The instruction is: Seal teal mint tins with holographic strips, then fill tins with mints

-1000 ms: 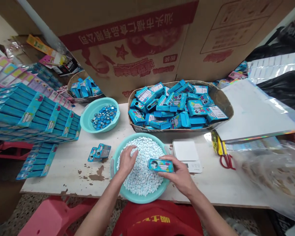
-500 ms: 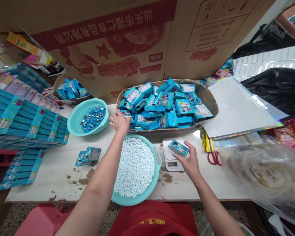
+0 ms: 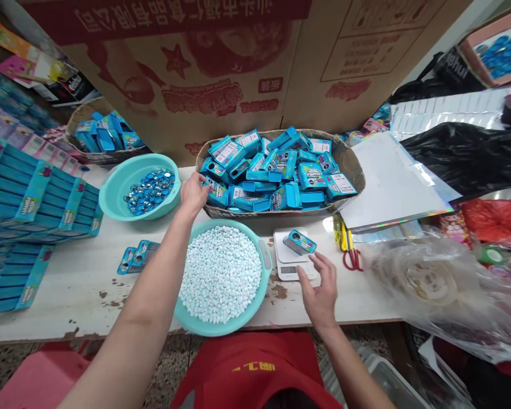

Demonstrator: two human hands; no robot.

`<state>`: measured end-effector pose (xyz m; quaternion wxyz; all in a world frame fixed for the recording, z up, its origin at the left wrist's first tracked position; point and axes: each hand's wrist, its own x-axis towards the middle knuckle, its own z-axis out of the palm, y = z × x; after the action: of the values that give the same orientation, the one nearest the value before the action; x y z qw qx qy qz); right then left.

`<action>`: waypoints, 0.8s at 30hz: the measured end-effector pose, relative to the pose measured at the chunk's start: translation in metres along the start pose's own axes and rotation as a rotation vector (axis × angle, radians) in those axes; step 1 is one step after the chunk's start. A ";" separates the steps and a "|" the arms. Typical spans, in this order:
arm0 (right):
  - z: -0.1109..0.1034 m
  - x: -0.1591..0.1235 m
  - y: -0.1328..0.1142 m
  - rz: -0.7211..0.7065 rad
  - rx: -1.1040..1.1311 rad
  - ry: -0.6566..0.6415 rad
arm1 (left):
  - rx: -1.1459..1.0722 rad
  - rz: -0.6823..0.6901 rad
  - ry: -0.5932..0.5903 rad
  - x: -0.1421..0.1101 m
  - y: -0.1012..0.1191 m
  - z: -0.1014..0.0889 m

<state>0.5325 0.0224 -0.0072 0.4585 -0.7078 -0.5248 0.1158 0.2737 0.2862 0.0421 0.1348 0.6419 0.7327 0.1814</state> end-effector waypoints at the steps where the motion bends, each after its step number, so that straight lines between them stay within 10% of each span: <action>1: 0.006 -0.001 -0.006 -0.041 0.026 -0.033 | -0.056 0.014 -0.002 -0.007 -0.002 -0.001; 8: 0.051 -0.005 -0.056 -0.169 0.222 -0.207 | -0.567 0.111 0.356 -0.088 -0.003 -0.026; 15: 0.066 -0.005 -0.079 -0.089 0.253 -0.423 | -0.678 0.283 -0.068 -0.207 0.024 -0.034; 20: 0.052 -0.006 -0.057 0.285 0.717 -0.717 | -0.593 0.028 0.118 -0.195 -0.036 0.000; 24: 0.041 -0.027 -0.051 0.639 1.002 -0.798 | -0.132 0.096 -0.068 -0.177 -0.091 0.041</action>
<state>0.4622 0.0228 0.0005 0.4454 -0.4349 -0.3033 0.7214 0.2351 0.1054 -0.0404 0.1928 0.6717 0.6826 0.2139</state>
